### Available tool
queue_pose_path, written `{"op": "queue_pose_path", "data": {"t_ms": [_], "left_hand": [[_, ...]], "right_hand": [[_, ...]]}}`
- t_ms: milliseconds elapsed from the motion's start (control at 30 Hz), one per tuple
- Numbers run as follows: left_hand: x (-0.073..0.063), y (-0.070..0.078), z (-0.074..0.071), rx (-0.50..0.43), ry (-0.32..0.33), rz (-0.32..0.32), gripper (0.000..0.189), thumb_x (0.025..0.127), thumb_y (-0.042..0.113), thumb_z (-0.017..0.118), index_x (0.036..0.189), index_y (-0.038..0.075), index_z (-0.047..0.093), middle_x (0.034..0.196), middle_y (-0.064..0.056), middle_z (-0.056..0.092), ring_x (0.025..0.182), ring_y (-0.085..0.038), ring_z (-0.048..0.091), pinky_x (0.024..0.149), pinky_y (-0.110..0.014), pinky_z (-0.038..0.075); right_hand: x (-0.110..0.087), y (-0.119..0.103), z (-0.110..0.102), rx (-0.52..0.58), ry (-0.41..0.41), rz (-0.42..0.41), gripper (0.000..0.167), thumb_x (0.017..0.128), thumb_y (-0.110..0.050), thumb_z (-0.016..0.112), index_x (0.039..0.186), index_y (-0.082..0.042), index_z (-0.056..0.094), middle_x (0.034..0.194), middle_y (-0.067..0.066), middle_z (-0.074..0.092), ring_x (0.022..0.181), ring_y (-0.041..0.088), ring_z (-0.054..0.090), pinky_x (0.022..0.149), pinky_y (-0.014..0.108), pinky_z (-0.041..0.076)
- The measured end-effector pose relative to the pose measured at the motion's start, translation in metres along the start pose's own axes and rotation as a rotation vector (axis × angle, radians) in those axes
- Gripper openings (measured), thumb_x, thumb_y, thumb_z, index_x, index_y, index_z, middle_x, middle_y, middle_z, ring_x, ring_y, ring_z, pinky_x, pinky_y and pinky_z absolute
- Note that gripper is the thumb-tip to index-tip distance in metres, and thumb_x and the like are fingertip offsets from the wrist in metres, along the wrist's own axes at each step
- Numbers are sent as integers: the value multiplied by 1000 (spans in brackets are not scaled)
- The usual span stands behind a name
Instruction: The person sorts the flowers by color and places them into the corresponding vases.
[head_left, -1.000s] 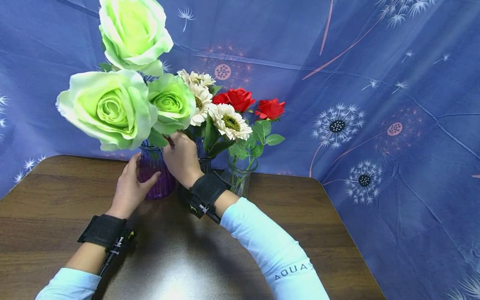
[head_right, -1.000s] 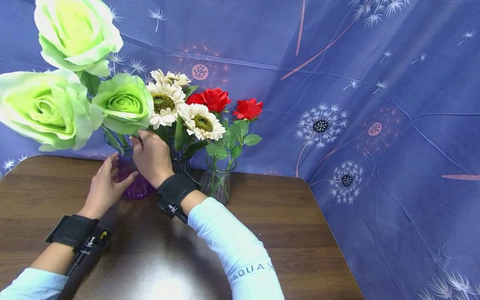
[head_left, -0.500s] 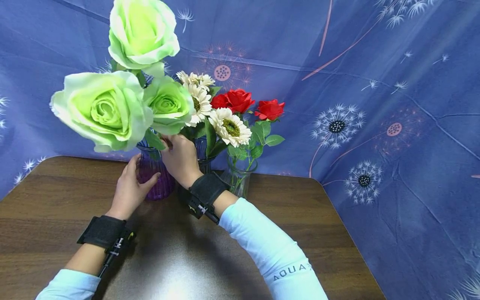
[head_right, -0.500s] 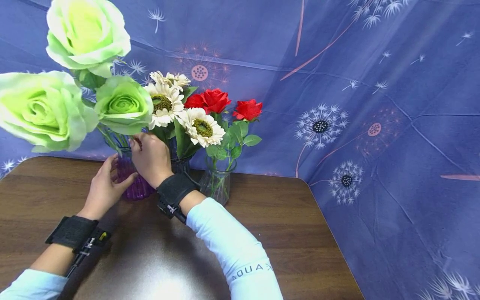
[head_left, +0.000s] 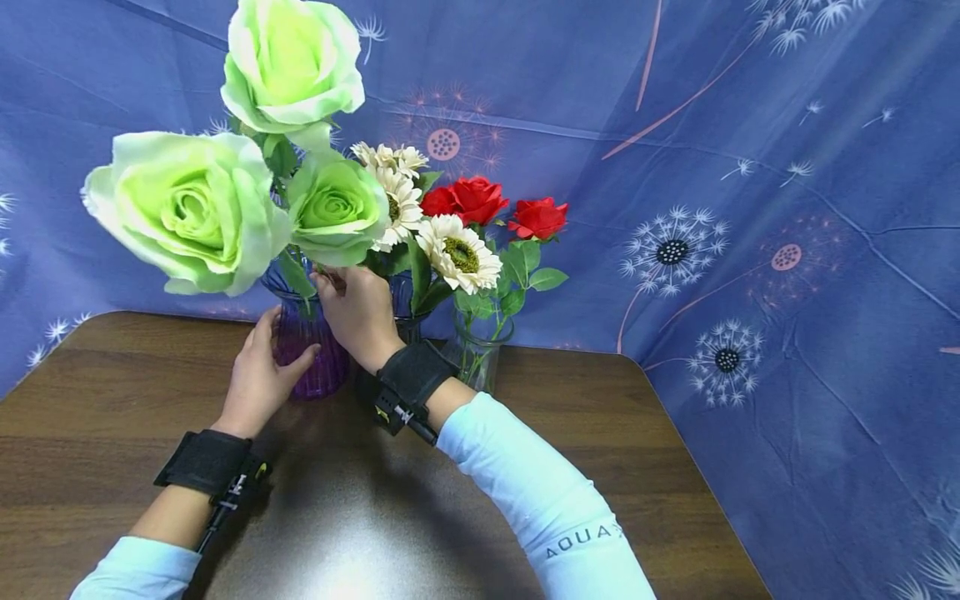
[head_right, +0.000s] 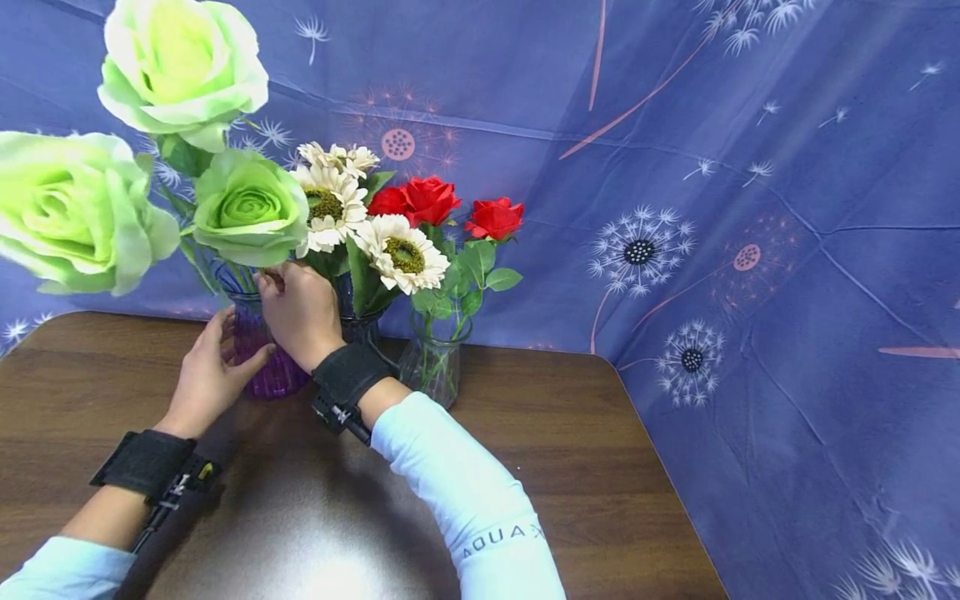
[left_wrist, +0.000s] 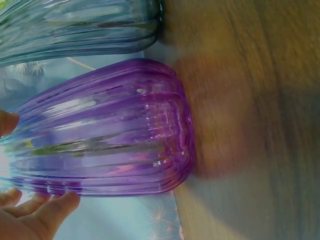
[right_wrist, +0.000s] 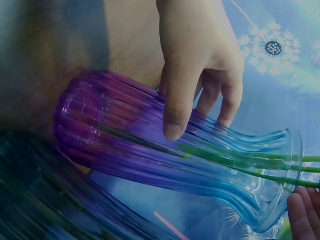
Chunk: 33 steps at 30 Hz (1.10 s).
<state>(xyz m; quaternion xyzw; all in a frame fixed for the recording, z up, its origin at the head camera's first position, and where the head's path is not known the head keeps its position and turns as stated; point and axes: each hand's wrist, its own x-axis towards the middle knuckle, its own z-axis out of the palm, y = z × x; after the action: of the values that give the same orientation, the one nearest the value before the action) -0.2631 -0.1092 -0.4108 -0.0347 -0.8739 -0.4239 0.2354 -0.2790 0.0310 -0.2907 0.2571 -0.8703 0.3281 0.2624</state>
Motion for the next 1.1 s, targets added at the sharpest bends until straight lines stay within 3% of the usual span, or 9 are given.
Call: {"op": "queue_pose_path", "data": {"t_ms": [167,233,367,600,700,967,1100], "left_hand": [[0,-1,0,-3,-5,-3,77,86,25,66,143,-4,24,129,-37,42,113,-51,48,86,-62,42],[1,-1,0,-5,-12,-9,77,87,26,66,144,-4,23,132,-37,40,116,-52,45,89,-63,41],[1,-1,0,-7,-19,-14,77,87,26,66,144,-3,23,134,-36,39,119,-53,44,92,-65,39],[2,-4,2,-18,-34,-22,77,87,29,65,144,-2,23,135,-35,39,119,-51,44,92,-64,38],[4,-5,2,-25,-52,-38,78,88,32,63,145,-1,21,136,-34,39,120,-51,43,93,-64,38],[2,-9,5,-22,-61,-38,79,88,31,64,145,-1,21,135,-35,39,122,-51,41,94,-64,36],[1,-12,4,-5,-81,-51,81,89,33,63,146,-2,19,139,-35,34,125,-52,37,97,-65,33]], "right_hand": [[0,2,0,-4,1,-12,8,83,-4,61,78,-7,67,56,2,50,53,12,48,50,17,34],[-1,2,0,1,13,-14,9,81,-3,62,82,-9,69,57,1,55,54,11,50,52,17,37],[-4,3,2,-8,26,2,9,86,-11,63,79,-8,69,71,1,70,64,8,63,60,15,47],[-18,6,0,115,72,75,24,90,-17,61,110,-5,68,96,5,71,83,12,68,72,8,48],[-27,9,-4,166,100,51,25,91,-16,60,112,-5,67,98,6,70,84,12,68,74,8,48],[-76,28,-14,265,92,-76,17,87,-7,63,101,1,69,88,10,70,78,16,67,73,9,50],[-102,44,-27,276,117,-82,12,85,-4,65,94,1,70,85,10,70,74,17,66,69,15,54]]}}
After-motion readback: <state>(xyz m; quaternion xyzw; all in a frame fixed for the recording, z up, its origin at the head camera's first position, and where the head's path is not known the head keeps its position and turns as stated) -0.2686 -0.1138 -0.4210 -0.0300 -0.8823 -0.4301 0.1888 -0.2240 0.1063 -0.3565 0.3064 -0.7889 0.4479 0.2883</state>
